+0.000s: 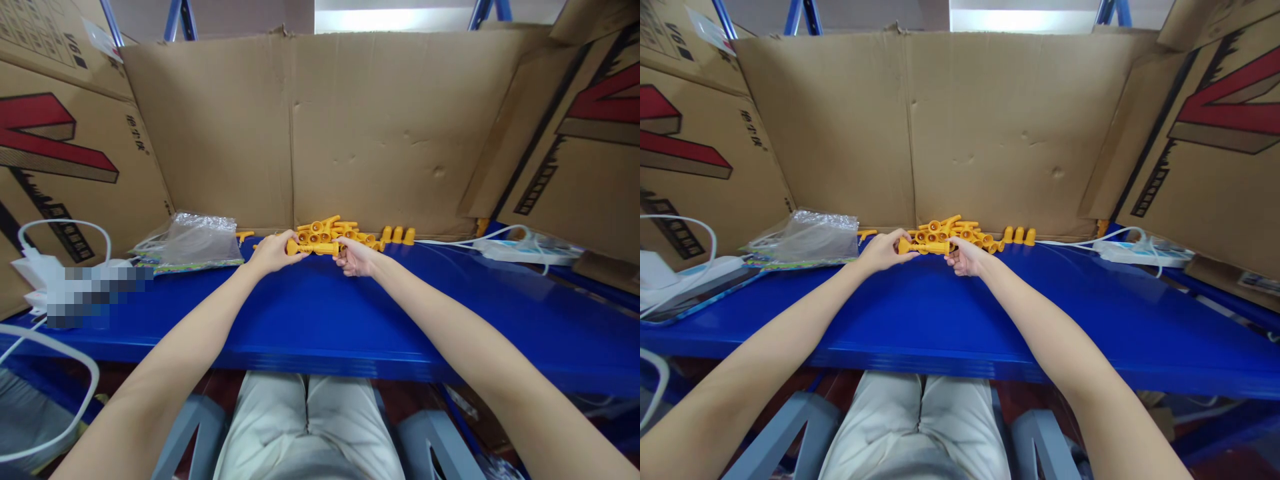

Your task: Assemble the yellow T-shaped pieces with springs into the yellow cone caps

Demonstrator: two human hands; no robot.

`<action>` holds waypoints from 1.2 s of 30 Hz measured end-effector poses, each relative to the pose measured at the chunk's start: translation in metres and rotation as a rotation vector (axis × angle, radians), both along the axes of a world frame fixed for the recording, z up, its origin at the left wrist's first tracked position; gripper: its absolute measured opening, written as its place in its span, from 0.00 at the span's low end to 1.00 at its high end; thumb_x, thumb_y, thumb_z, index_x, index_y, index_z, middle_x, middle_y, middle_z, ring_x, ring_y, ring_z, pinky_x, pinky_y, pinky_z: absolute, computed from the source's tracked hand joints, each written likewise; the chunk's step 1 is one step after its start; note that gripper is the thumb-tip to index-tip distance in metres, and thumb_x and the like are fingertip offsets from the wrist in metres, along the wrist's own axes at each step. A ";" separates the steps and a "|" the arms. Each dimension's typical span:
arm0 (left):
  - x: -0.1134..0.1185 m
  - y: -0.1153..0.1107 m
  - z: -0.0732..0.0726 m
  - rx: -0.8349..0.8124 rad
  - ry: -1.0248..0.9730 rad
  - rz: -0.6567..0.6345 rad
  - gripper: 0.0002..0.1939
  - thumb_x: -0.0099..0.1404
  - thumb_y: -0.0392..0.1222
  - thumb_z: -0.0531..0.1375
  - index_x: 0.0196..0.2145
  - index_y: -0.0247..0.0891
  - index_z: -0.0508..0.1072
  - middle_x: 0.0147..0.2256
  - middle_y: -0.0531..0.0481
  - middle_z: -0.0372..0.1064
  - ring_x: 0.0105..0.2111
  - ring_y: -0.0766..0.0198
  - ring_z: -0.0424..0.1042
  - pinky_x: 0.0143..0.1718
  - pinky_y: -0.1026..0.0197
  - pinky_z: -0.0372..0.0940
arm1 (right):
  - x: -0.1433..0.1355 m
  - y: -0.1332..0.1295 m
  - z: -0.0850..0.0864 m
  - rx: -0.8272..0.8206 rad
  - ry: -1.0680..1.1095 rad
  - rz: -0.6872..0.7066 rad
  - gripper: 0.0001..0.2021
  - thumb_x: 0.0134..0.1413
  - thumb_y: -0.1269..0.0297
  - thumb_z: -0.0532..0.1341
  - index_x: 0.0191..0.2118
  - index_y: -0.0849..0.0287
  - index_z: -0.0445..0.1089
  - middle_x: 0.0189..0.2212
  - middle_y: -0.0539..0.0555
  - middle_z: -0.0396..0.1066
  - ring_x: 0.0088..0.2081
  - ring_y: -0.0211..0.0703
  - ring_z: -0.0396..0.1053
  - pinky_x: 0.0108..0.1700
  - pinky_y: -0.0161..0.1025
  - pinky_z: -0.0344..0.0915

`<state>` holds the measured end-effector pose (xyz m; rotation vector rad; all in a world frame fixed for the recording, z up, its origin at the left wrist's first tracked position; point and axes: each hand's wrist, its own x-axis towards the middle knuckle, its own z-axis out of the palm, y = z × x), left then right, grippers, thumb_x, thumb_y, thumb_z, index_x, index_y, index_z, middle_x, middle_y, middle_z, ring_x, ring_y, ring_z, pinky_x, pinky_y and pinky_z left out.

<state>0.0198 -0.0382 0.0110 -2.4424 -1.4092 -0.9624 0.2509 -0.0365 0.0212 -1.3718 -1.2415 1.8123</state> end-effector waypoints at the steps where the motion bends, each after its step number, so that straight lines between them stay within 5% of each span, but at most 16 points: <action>1: 0.000 -0.001 0.000 0.007 0.006 0.015 0.19 0.55 0.54 0.66 0.39 0.41 0.70 0.24 0.55 0.70 0.25 0.61 0.71 0.27 0.64 0.56 | 0.000 -0.001 0.001 -0.002 0.009 -0.004 0.21 0.65 0.49 0.44 0.28 0.57 0.59 0.10 0.45 0.56 0.09 0.30 0.42 0.12 0.29 0.45; 6: 0.000 -0.002 0.000 0.079 0.001 0.008 0.23 0.56 0.56 0.65 0.45 0.43 0.69 0.38 0.49 0.76 0.36 0.57 0.75 0.36 0.60 0.65 | -0.002 -0.005 0.003 0.011 0.119 -0.022 0.20 0.67 0.52 0.44 0.32 0.60 0.63 0.15 0.51 0.67 0.13 0.33 0.58 0.16 0.29 0.59; 11: -0.002 0.000 -0.002 0.094 -0.094 -0.097 0.23 0.61 0.52 0.61 0.51 0.40 0.70 0.52 0.43 0.71 0.49 0.55 0.72 0.49 0.55 0.67 | -0.009 -0.008 0.004 0.093 0.291 -0.139 0.10 0.66 0.67 0.48 0.38 0.62 0.64 0.23 0.54 0.72 0.24 0.36 0.71 0.27 0.30 0.70; 17: -0.002 -0.002 0.003 0.104 -0.234 -0.099 0.28 0.64 0.44 0.58 0.61 0.42 0.61 0.62 0.41 0.59 0.44 0.60 0.74 0.49 0.55 0.67 | 0.010 0.012 0.033 0.484 0.387 -0.383 0.03 0.61 0.70 0.53 0.37 0.56 0.61 0.33 0.54 0.71 0.34 0.38 0.73 0.37 0.34 0.74; 21: -0.004 0.001 0.000 0.059 -0.223 -0.104 0.25 0.63 0.41 0.57 0.57 0.41 0.64 0.56 0.43 0.67 0.38 0.63 0.75 0.47 0.56 0.68 | 0.018 0.037 0.041 0.773 0.118 -0.562 0.09 0.58 0.67 0.57 0.44 0.52 0.60 0.42 0.54 0.70 0.43 0.42 0.72 0.40 0.37 0.73; 25: -0.004 0.006 -0.004 0.002 -0.207 -0.118 0.21 0.62 0.39 0.57 0.54 0.38 0.66 0.49 0.44 0.72 0.31 0.65 0.73 0.40 0.58 0.68 | 0.005 0.054 0.030 0.973 -0.293 -0.611 0.12 0.58 0.63 0.56 0.47 0.53 0.59 0.49 0.57 0.67 0.51 0.45 0.66 0.51 0.41 0.66; 30: -0.003 0.008 -0.006 -0.033 -0.207 -0.141 0.20 0.61 0.39 0.57 0.52 0.38 0.67 0.45 0.44 0.74 0.27 0.67 0.71 0.35 0.60 0.67 | -0.023 0.062 0.013 1.239 -0.479 -0.559 0.10 0.57 0.68 0.54 0.45 0.57 0.60 0.50 0.61 0.66 0.53 0.48 0.62 0.58 0.47 0.56; 36: -0.002 0.008 -0.006 -0.051 -0.201 -0.140 0.18 0.61 0.38 0.57 0.50 0.38 0.69 0.42 0.46 0.75 0.25 0.68 0.69 0.33 0.61 0.66 | -0.045 0.064 -0.007 1.276 -0.733 -0.407 0.12 0.58 0.72 0.51 0.46 0.58 0.62 0.51 0.63 0.64 0.51 0.52 0.64 0.54 0.48 0.60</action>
